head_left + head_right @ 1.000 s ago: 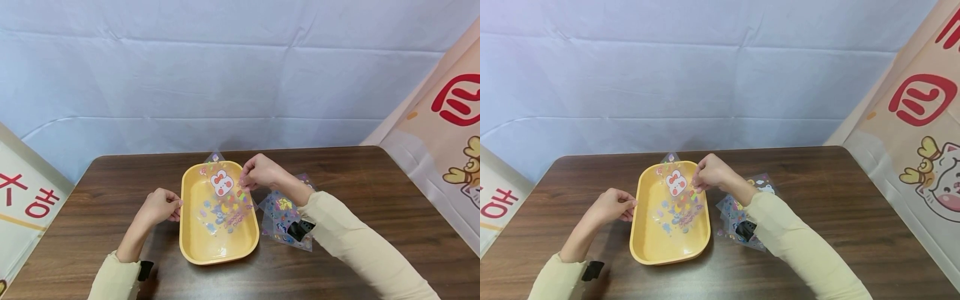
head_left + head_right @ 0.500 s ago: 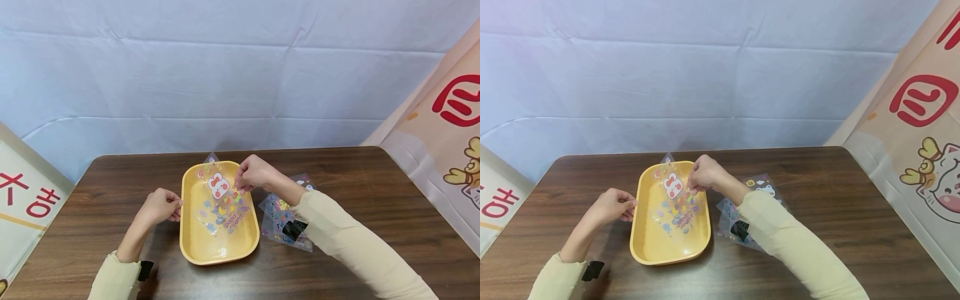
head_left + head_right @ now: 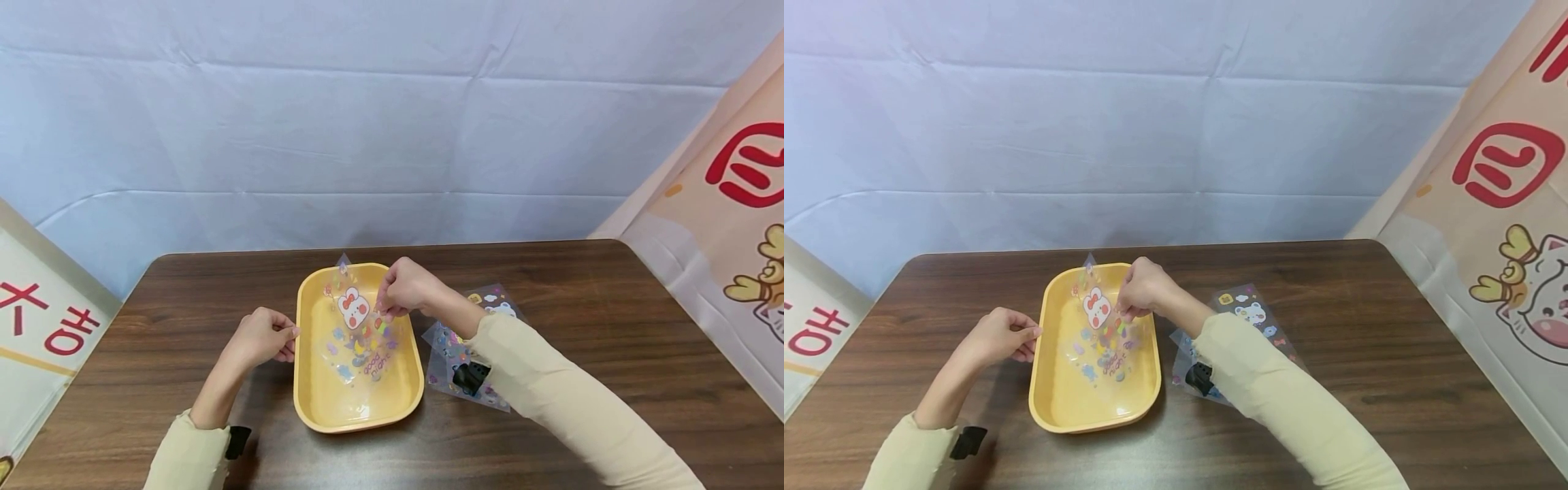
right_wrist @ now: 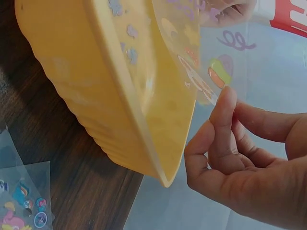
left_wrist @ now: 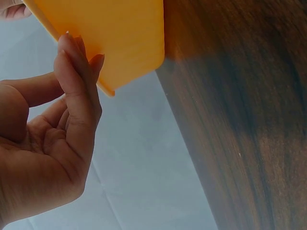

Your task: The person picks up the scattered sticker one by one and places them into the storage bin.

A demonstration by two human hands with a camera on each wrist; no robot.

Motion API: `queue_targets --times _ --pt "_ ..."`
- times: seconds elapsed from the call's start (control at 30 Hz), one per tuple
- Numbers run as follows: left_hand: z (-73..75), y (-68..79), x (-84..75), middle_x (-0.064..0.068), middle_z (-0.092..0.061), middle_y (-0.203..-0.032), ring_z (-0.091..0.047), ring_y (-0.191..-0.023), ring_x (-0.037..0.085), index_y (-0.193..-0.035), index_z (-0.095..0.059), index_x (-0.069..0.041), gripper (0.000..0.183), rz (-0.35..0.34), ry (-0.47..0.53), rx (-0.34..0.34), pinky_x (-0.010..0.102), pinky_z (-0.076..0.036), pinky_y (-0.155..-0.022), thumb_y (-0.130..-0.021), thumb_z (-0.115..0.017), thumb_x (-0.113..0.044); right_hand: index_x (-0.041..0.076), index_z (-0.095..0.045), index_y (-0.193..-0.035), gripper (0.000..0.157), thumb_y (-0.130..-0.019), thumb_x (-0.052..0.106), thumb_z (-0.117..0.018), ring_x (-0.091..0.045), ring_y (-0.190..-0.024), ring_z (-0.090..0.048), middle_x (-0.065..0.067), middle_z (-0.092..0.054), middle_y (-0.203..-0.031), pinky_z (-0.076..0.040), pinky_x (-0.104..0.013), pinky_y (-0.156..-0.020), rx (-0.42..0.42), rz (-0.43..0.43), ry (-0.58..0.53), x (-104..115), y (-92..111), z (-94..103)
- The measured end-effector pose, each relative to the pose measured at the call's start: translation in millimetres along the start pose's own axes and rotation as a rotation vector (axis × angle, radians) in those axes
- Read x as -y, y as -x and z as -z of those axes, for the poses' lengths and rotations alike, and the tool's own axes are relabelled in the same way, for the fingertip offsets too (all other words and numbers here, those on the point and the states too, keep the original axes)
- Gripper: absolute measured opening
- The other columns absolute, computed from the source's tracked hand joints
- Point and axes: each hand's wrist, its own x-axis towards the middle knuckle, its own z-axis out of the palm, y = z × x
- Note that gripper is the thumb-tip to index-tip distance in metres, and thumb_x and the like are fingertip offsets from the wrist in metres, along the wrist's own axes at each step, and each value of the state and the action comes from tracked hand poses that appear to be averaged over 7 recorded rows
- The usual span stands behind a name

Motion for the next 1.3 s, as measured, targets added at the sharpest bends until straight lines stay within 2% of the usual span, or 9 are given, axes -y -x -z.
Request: queue_targets --times 0.4,0.77,0.93,1.13,1.3 --pt "0.1 1.8 -1.5 0.008 -0.060 -0.061 -0.062 -0.054 0.016 -0.086 -0.064 0.009 0.018 0.008 -0.006 0.005 0.034 -0.055 -0.055 -0.091 -0.053 -0.004 -0.009 -0.065 -0.074 0.007 -0.080 -0.007 -0.063 -0.017 -0.052 -0.062 -0.012 -0.063 -0.064 -0.052 -0.027 -0.055 0.092 0.049 0.024 -3 1 -2.3" --pt "-0.9 1.5 -1.5 0.008 -0.059 -0.061 -0.061 -0.053 0.016 -0.086 -0.064 0.010 0.018 0.015 -0.018 -0.003 0.033 -0.055 -0.055 -0.091 -0.053 -0.004 -0.011 -0.065 -0.077 0.005 -0.080 -0.007 -0.063 -0.024 -0.057 -0.065 -0.012 -0.063 -0.064 -0.051 -0.024 -0.052 0.097 0.062 0.047 -7 2 1.1" --pt "-0.8 1.1 -1.1 0.008 -0.059 -0.060 -0.061 -0.053 0.016 -0.085 -0.064 0.009 0.018 0.012 -0.021 -0.006 0.033 -0.055 -0.054 -0.091 -0.054 -0.005 -0.007 -0.065 -0.075 0.006 -0.080 -0.005 -0.063 -0.030 -0.064 -0.066 -0.012 -0.063 -0.065 -0.048 -0.024 -0.050 0.099 0.060 0.058 -7 2 4.5" --pt "-1.5 -0.5 0.4 0.008 -0.059 -0.060 -0.061 -0.052 0.016 -0.084 -0.064 0.009 0.017 0.001 -0.017 -0.012 0.034 -0.055 -0.054 -0.090 -0.054 -0.004 -0.005 -0.066 -0.078 0.006 -0.082 0.000 -0.064 -0.019 -0.057 -0.063 -0.011 -0.064 -0.068 -0.052 -0.029 -0.054 0.094 0.066 0.088 -8 2 8.8" --pt "-2.1 -1.7 1.9 0.008 -0.059 -0.060 -0.062 -0.052 0.016 -0.083 -0.064 0.009 0.017 0.000 -0.014 -0.014 0.034 -0.055 -0.054 -0.090 -0.055 -0.003 -0.002 -0.066 -0.078 0.005 -0.082 0.001 -0.064 -0.017 -0.057 -0.062 -0.010 -0.063 -0.069 -0.054 -0.031 -0.057 0.084 0.071 0.105 -9 3 12.3"
